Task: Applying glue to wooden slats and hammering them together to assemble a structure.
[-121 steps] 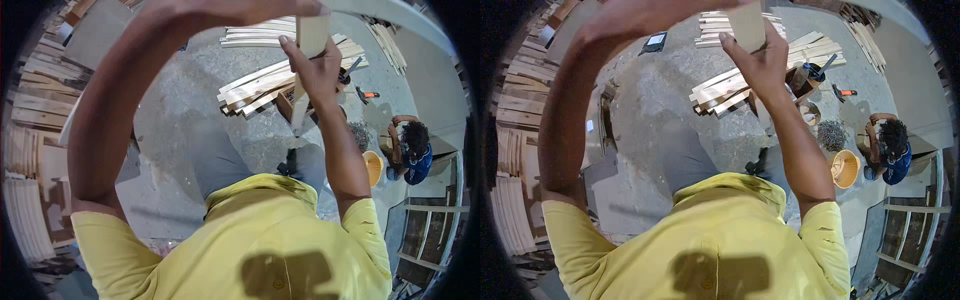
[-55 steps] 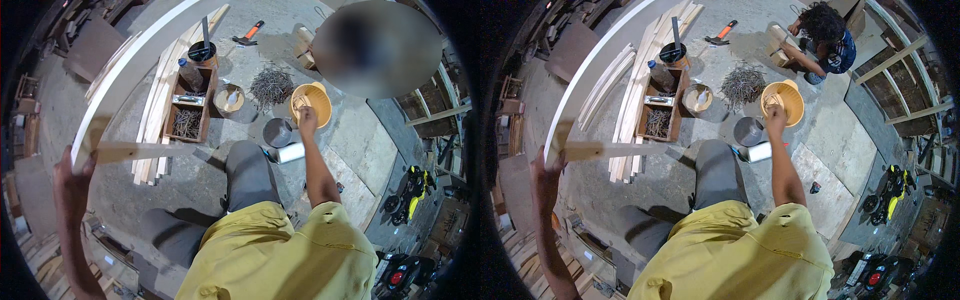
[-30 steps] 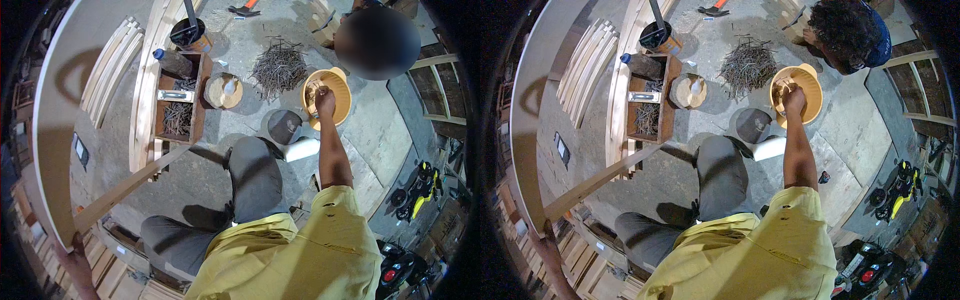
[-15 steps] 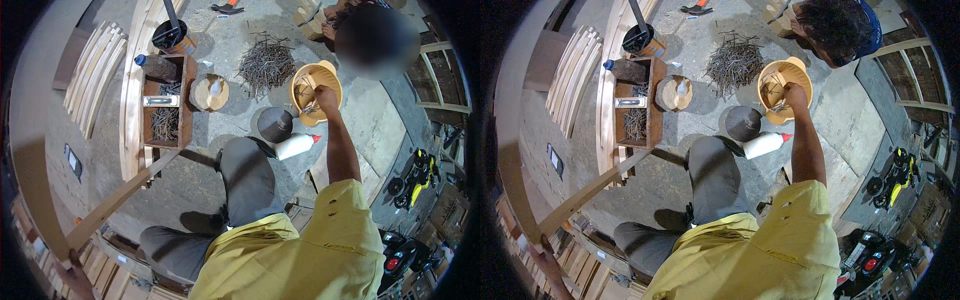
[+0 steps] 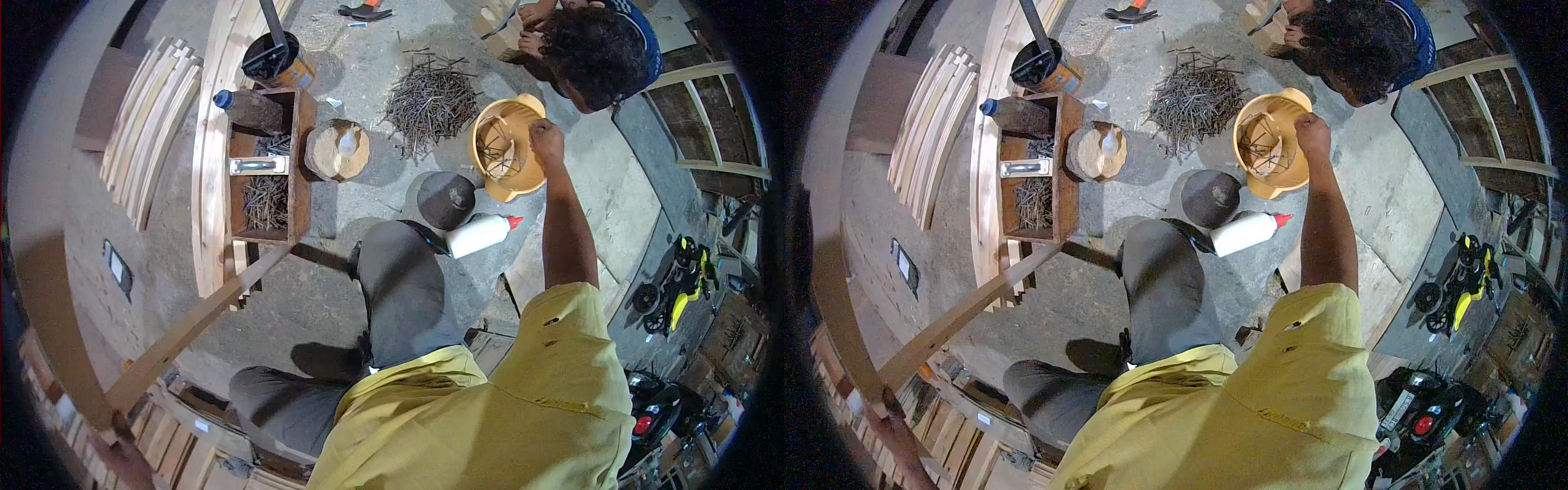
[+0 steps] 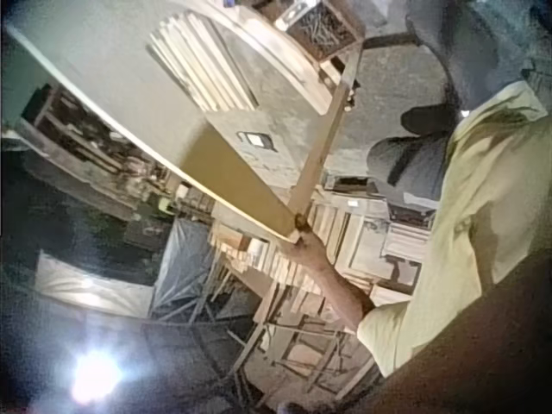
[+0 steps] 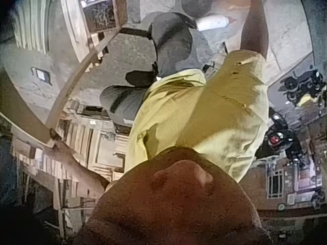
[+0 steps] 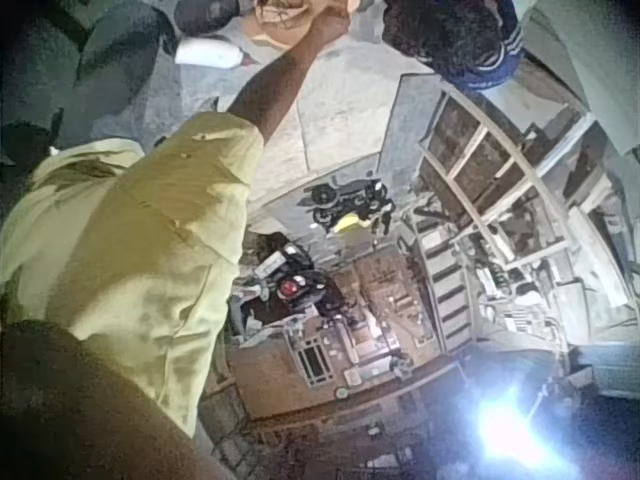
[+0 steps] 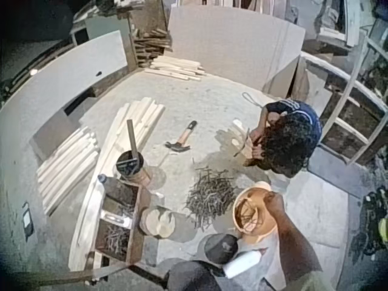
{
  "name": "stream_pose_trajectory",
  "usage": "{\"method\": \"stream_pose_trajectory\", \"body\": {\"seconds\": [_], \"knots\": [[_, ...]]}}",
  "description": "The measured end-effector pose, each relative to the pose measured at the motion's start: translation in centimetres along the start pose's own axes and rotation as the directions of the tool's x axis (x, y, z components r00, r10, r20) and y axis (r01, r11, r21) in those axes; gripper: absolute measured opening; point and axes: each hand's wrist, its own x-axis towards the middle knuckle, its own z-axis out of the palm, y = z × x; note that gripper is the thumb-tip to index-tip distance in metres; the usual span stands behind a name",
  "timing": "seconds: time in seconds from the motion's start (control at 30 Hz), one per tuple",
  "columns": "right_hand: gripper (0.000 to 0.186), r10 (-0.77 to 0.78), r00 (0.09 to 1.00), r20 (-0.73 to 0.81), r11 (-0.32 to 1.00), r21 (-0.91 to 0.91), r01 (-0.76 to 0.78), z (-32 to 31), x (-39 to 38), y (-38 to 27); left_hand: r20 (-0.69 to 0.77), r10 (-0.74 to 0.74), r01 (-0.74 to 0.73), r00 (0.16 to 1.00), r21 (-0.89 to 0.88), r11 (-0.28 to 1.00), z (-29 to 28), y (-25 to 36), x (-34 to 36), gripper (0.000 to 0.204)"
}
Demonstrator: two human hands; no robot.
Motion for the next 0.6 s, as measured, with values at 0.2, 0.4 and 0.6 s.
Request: {"method": "stream_pose_trajectory", "body": {"seconds": [0.2, 0.4, 0.6], "knots": [[0.020, -0.523, 0.840, 0.147, 0.677, -0.527, 0.514, 2.6, -1.3, 2.1, 0.036, 0.023, -0.018, 0.999, -0.137, 0.990, 0.0, 0.4, 0.3, 0.025], [0.017, -0.190, 0.969, 0.160, 0.915, -0.328, 0.234, 2.1, -7.4, -1.2, 0.043, -0.087, 0.090, 0.995, -0.078, 0.993, -0.1, 0.4, 0.6, 0.022], [0.020, -0.213, 0.925, 0.314, 0.706, -0.605, 0.368, 3.6, -8.5, -2.2, -0.035, 0.039, -0.038, 0.999, 0.022, 0.999, 0.3, 0.0, 0.7, 0.028]]}}
